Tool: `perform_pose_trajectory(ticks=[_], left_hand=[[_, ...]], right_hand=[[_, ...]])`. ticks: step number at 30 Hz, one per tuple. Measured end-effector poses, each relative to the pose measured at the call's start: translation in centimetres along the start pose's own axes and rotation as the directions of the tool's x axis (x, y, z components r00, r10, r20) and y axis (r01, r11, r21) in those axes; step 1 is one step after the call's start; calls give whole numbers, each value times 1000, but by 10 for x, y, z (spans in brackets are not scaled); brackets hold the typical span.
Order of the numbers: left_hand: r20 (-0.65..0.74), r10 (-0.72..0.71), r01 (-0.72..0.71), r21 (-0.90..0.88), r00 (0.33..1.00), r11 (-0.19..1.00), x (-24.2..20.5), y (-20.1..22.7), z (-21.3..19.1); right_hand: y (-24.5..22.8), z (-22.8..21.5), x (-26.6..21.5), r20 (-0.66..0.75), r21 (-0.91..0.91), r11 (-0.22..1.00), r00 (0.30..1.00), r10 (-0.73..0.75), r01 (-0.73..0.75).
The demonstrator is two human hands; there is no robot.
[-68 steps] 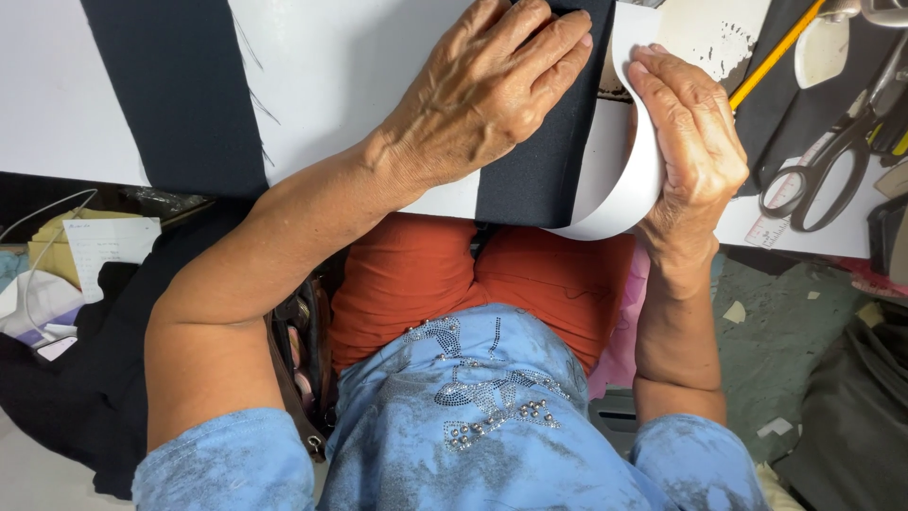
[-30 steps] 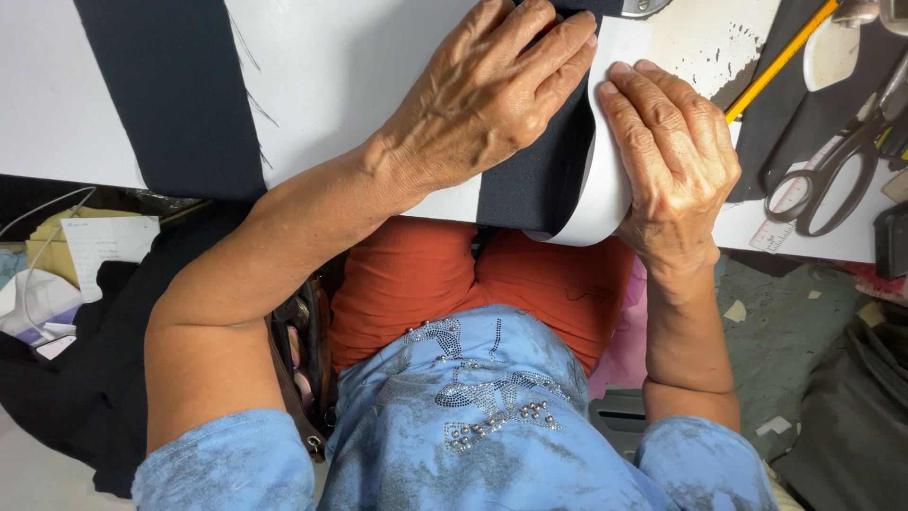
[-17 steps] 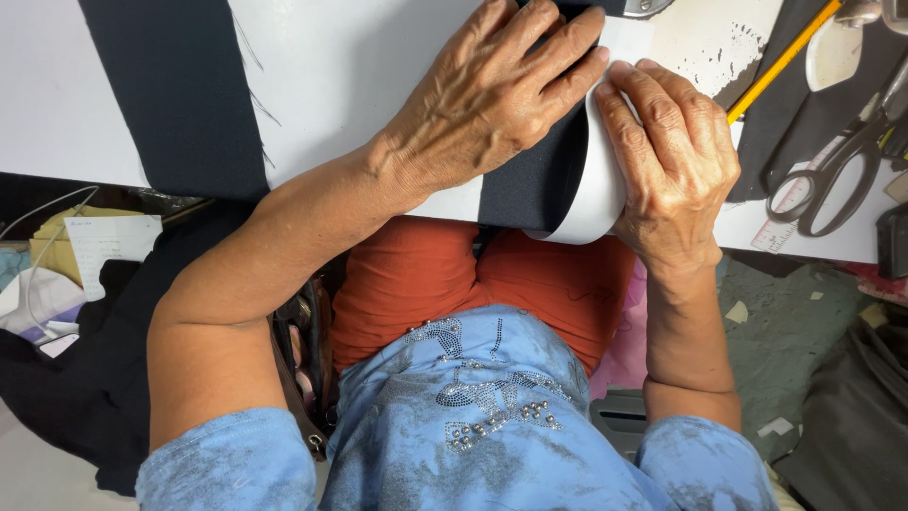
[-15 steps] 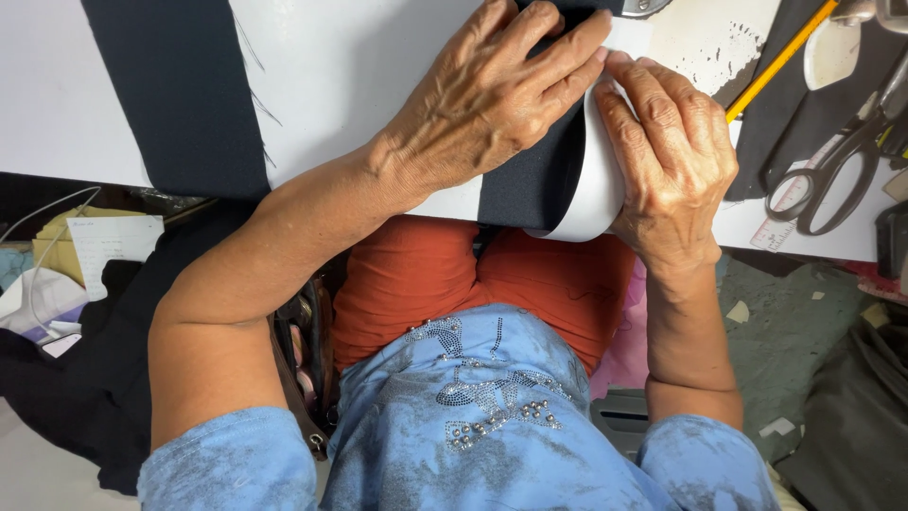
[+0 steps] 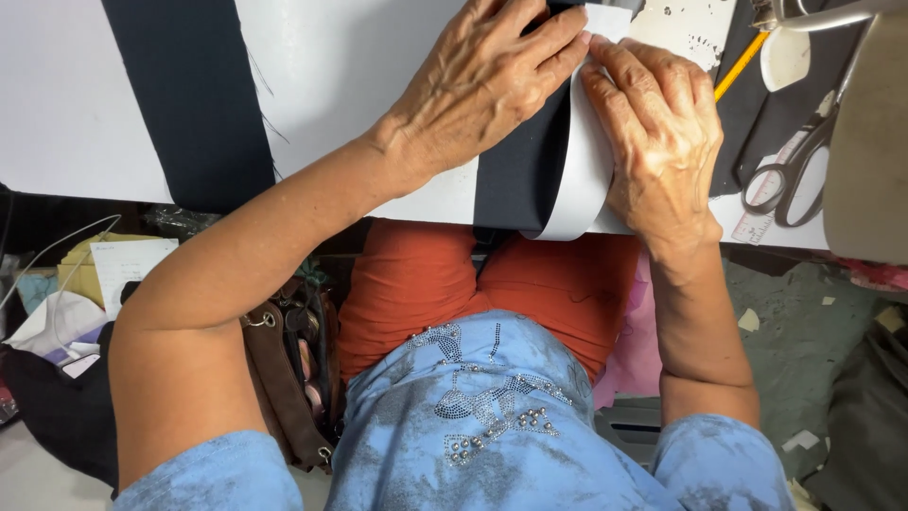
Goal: A person prepares fabric strips by measuring and marking them with a ruler and chalk, cutting them with scissors, and applying white adhesive tape.
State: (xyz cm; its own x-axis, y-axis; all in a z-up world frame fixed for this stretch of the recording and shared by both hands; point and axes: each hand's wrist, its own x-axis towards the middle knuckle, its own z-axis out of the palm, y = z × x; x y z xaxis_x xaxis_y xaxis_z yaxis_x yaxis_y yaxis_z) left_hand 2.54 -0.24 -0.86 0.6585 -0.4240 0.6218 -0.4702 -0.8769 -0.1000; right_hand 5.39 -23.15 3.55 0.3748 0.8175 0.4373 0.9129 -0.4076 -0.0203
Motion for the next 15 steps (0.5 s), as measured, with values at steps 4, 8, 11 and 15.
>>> perform_pose_trajectory(ticks=[4,8,11,15], left_hand=[[65,34,-37,51,997,998,2,-6,-1],[21,40,-41,50,999,998,3,-9,8],[36,38,-40,55,999,998,3,-9,7],[105,34,-37,28,994,999,1,-10,4]], right_hand=[[5,2,1,-3,-16,1000,1000,-5,5],[10,3,1,-9,21,1000,1000,-2,2],[9,3,1,-12,59,998,1000,6,-6],[8,5,0,-6,84,995,999,50,-49]])
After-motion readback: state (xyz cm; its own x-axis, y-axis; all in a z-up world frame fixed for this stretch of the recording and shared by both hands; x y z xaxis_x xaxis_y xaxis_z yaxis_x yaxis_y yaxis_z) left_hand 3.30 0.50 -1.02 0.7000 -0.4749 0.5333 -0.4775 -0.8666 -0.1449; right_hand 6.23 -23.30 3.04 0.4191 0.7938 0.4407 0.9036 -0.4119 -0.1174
